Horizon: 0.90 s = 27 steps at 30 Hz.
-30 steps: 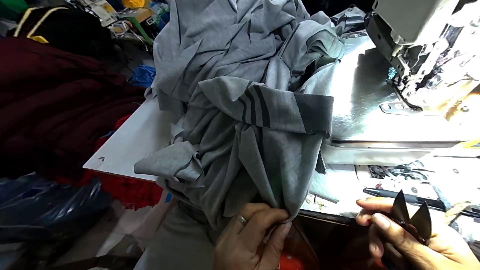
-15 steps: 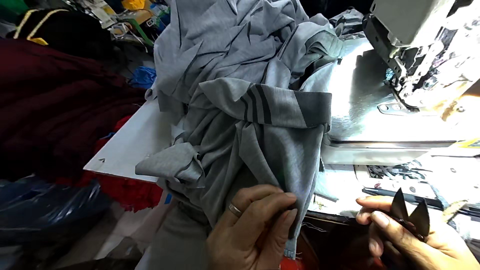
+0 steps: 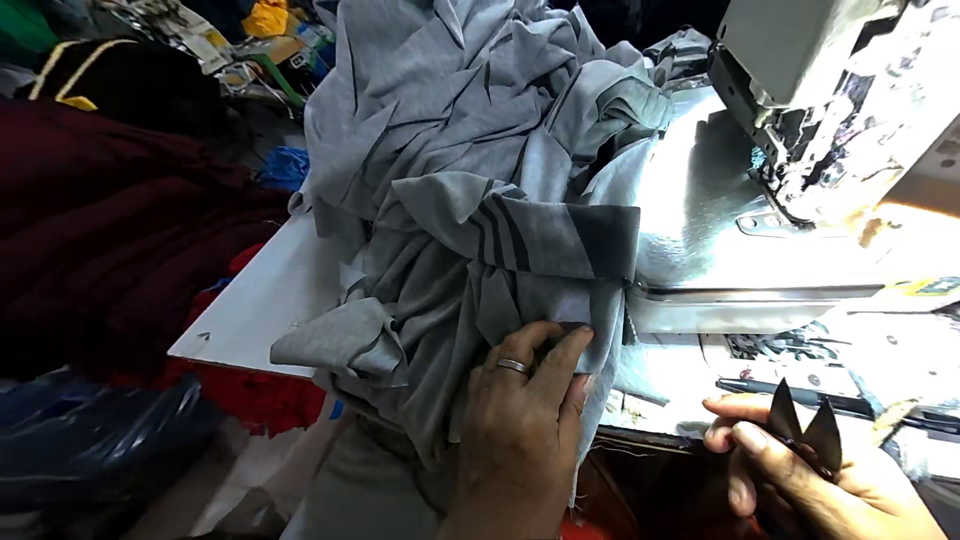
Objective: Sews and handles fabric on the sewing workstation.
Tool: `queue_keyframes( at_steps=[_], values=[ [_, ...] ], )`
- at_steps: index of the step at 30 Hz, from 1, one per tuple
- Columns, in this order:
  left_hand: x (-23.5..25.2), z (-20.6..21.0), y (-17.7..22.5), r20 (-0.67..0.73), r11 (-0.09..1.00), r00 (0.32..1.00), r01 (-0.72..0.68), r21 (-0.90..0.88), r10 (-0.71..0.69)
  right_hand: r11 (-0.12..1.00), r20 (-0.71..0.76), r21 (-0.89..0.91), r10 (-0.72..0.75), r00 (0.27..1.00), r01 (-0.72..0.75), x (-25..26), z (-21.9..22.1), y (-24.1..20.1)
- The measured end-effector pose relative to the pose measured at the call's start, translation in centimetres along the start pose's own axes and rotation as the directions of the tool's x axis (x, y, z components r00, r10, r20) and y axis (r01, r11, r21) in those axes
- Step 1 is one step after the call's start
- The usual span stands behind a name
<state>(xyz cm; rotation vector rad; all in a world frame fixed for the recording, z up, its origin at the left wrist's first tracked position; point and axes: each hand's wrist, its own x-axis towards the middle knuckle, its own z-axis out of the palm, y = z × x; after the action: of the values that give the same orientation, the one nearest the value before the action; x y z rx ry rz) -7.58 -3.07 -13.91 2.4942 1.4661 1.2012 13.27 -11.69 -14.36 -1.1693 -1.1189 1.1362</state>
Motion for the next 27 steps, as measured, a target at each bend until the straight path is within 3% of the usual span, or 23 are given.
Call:
queue_keyframes(
  at_steps=[8,16,18,21,24,27],
  values=[
    [-0.7,-0.7,-0.4,0.046,0.981,0.993,0.113,-0.156,-0.107,1.000,0.007,0.002,0.001,1.000,-0.001,0.0,0.0,0.1],
    [0.6,-0.2,0.5,0.075,0.993,0.995,0.054,0.107,-0.062,1.000,0.015,-0.023,-0.008,1.000,0.009,0.0,-0.1,0.1],
    [1.2,0.2,0.3,0.060,0.994,0.998,0.030,0.105,-0.036,1.000,0.017,-0.027,-0.011,1.000,0.012,0.1,-0.1,0.1],
    [1.7,-0.7,-0.3,0.056,0.973,0.988,0.153,-0.173,-0.145,1.000,0.016,-0.024,-0.013,1.000,0.014,0.1,-0.1,0.1],
    [1.4,-2.3,-0.7,-0.024,0.760,0.949,0.237,-0.605,-0.315,1.000,0.015,-0.017,-0.008,1.000,0.008,0.0,-0.1,0.1],
    [1.3,-3.1,-0.9,-0.166,0.631,0.855,0.219,-0.744,-0.492,1.000,0.013,-0.004,0.010,1.000,-0.010,0.0,0.0,0.1]
  ],
)
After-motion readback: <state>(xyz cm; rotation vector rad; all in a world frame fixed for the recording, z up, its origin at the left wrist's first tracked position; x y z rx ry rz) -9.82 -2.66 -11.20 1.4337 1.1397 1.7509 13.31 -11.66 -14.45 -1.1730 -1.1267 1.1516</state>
